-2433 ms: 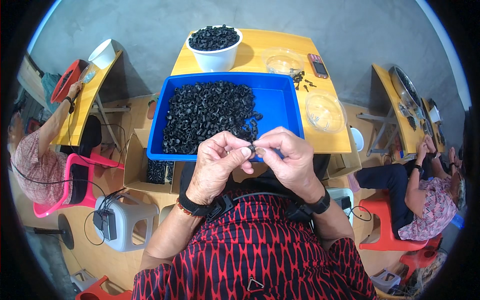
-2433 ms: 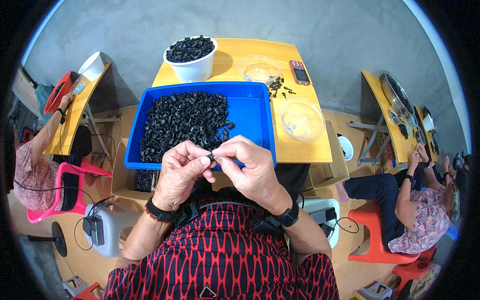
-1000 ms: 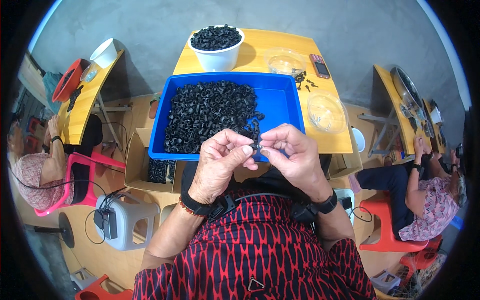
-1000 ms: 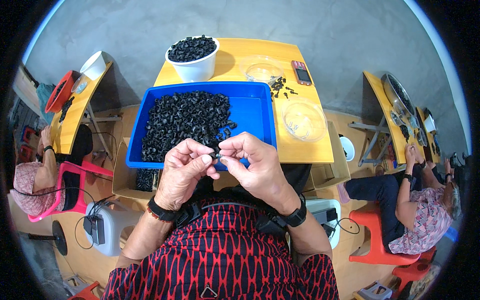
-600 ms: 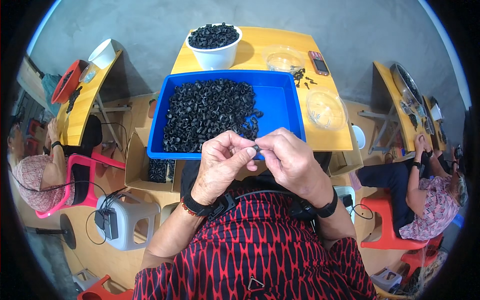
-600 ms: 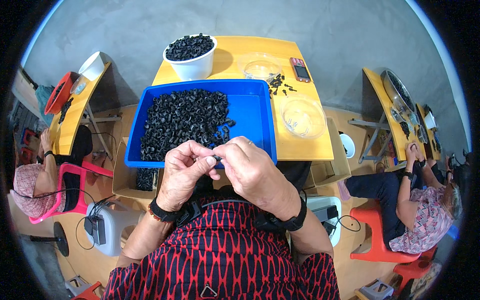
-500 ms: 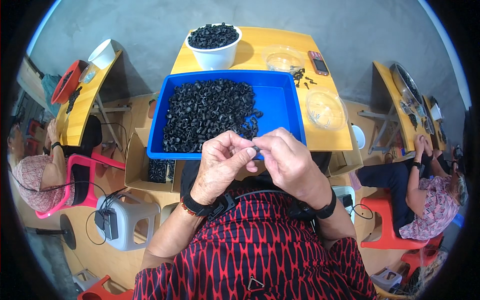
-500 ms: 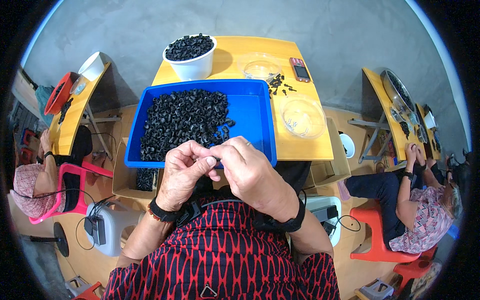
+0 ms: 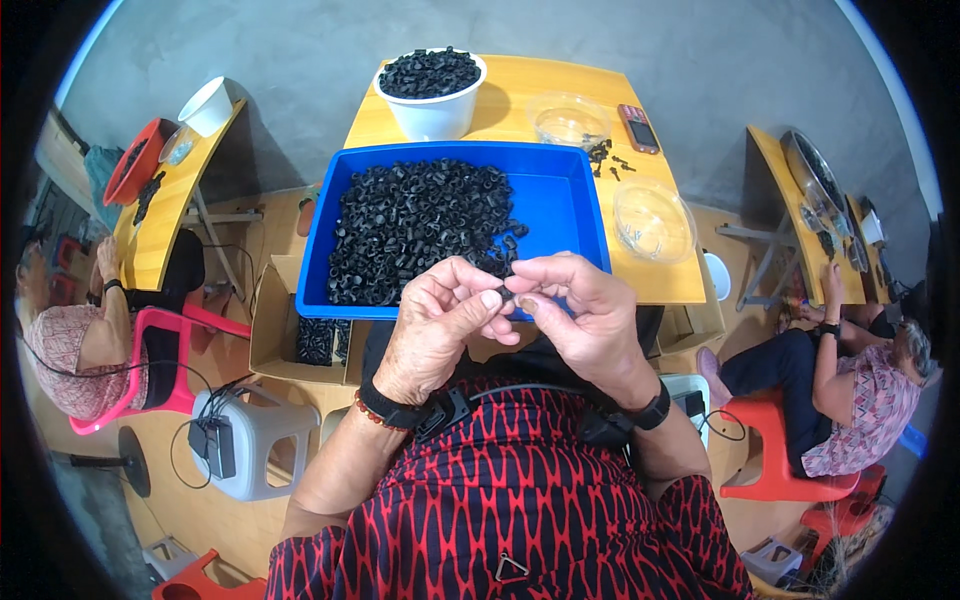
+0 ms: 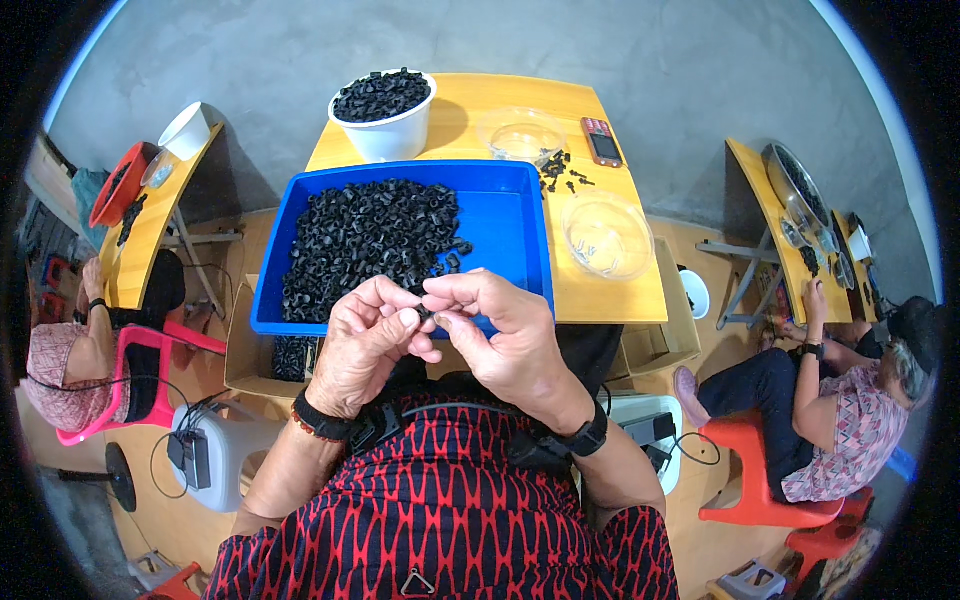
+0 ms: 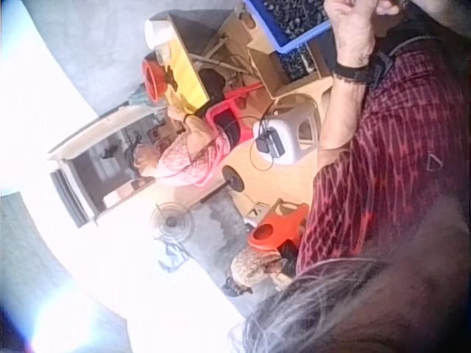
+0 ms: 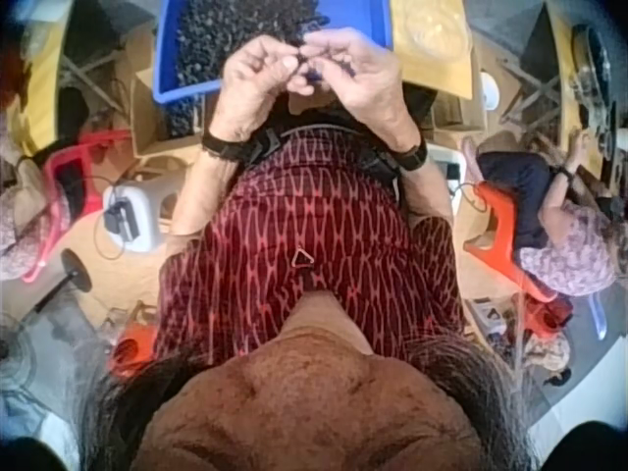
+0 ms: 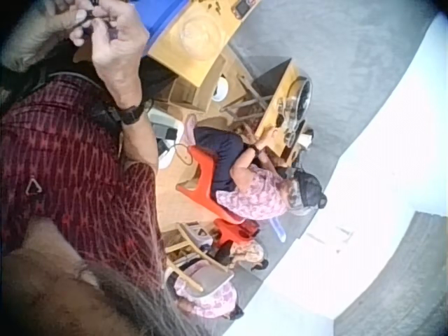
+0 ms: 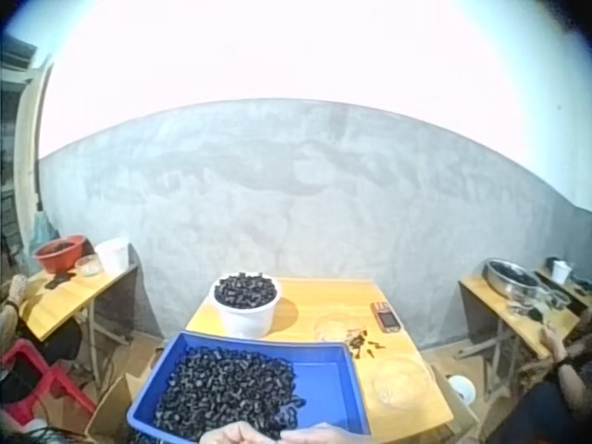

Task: Assembling small black plastic components by hand from a tray.

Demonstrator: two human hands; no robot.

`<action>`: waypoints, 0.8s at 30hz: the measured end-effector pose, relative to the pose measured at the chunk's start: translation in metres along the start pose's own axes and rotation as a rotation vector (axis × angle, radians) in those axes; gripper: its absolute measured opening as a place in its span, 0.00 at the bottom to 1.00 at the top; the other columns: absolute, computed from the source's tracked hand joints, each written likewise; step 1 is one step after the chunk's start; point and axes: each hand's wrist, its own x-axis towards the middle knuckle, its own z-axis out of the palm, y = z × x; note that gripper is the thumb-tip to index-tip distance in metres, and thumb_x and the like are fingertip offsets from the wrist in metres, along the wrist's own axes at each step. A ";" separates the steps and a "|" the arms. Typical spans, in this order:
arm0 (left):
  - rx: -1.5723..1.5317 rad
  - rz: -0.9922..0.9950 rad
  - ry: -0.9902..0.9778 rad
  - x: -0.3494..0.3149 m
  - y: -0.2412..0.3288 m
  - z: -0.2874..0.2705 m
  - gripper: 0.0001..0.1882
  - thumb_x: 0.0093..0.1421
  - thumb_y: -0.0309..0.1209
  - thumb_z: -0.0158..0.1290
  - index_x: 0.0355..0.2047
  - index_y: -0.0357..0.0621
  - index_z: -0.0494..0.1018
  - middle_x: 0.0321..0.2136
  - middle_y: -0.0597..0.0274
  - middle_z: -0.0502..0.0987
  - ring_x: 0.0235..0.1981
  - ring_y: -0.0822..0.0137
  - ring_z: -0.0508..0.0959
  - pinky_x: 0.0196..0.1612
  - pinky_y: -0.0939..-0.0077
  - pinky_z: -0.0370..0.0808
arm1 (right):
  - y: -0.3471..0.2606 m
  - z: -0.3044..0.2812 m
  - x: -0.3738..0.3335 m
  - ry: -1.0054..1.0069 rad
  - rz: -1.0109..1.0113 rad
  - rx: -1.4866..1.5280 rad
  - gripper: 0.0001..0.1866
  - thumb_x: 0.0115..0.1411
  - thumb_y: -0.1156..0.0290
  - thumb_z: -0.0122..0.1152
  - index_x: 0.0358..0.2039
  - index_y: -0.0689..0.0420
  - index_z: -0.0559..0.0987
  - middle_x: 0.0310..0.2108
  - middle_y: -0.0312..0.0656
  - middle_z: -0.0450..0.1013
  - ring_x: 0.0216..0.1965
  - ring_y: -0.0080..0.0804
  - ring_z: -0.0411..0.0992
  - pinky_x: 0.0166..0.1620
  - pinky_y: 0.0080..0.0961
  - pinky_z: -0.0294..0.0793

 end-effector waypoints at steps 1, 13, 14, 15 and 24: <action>0.001 -0.001 -0.001 0.000 0.000 0.000 0.07 0.64 0.26 0.57 0.41 0.39 0.73 0.34 0.54 0.81 0.30 0.67 0.83 0.36 0.65 0.85 | 0.000 0.000 0.000 -0.003 -0.019 -0.026 0.15 0.58 0.86 0.61 0.46 0.63 0.78 0.37 0.45 0.78 0.39 0.28 0.79 0.41 0.23 0.79; -0.064 0.319 0.213 0.003 0.028 -0.021 0.12 0.66 0.28 0.54 0.48 0.38 0.73 0.35 0.57 0.77 0.33 0.69 0.78 0.41 0.68 0.81 | -0.006 -0.033 0.020 0.085 0.186 -0.070 0.13 0.63 0.82 0.56 0.49 0.65 0.75 0.38 0.41 0.78 0.36 0.21 0.76 0.42 0.19 0.78; -0.066 0.321 0.214 0.004 0.027 -0.023 0.12 0.66 0.28 0.54 0.48 0.38 0.73 0.35 0.57 0.77 0.33 0.69 0.78 0.41 0.68 0.81 | -0.003 -0.034 0.025 0.058 0.238 -0.110 0.13 0.64 0.82 0.56 0.49 0.66 0.75 0.38 0.41 0.78 0.36 0.21 0.76 0.41 0.19 0.78; -0.068 0.328 0.247 0.005 0.025 -0.024 0.11 0.66 0.27 0.54 0.47 0.38 0.73 0.36 0.57 0.77 0.33 0.69 0.78 0.42 0.68 0.81 | 0.000 -0.034 0.029 0.036 0.277 -0.149 0.12 0.63 0.82 0.56 0.47 0.65 0.76 0.36 0.42 0.78 0.35 0.21 0.76 0.40 0.19 0.78; -0.147 0.404 0.430 0.006 0.025 -0.039 0.08 0.66 0.25 0.53 0.44 0.40 0.74 0.36 0.57 0.78 0.32 0.69 0.79 0.41 0.70 0.81 | 0.045 -0.033 0.067 -0.362 -0.082 -0.697 0.09 0.55 0.80 0.62 0.37 0.67 0.80 0.30 0.51 0.76 0.32 0.43 0.77 0.37 0.33 0.76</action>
